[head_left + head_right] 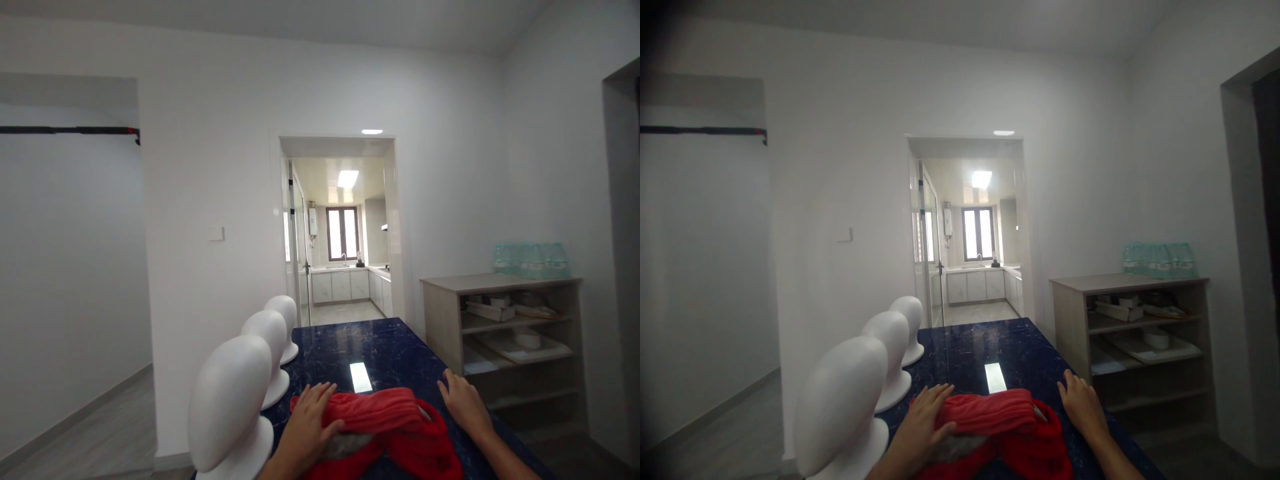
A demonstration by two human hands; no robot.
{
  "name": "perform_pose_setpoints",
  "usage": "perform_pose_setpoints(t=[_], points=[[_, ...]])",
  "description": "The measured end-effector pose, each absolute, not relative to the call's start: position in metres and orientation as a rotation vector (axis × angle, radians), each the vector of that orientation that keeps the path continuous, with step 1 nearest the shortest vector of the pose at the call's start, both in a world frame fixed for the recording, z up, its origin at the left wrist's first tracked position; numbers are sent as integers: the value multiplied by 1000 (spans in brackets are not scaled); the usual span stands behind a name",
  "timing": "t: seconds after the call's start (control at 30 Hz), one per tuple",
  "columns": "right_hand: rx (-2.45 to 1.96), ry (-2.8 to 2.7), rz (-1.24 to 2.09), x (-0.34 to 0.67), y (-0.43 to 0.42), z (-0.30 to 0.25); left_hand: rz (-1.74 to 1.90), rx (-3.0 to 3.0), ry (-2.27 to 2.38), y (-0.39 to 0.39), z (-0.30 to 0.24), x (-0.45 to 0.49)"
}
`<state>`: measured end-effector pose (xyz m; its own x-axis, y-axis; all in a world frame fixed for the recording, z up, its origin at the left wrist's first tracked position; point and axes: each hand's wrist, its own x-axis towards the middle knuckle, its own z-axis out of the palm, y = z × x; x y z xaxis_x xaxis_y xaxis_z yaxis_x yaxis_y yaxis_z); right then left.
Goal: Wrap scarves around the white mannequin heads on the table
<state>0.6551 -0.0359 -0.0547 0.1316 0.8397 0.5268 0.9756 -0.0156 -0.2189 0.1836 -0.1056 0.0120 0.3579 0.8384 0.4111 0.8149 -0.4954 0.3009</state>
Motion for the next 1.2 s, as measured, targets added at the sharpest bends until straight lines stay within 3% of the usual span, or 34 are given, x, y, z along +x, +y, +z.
perform_pose_setpoints(t=[0.1,0.33,1.2], points=[[-1909,-1733,-351,656,-35,-55,956,2326,1713,-98,1,152],[-1930,-1751,-485,657,-36,-56,990,2197,1581,-93,-21,151],[-1934,-1773,-430,658,-37,-56,1028,2174,1516,-102,-13,153]])
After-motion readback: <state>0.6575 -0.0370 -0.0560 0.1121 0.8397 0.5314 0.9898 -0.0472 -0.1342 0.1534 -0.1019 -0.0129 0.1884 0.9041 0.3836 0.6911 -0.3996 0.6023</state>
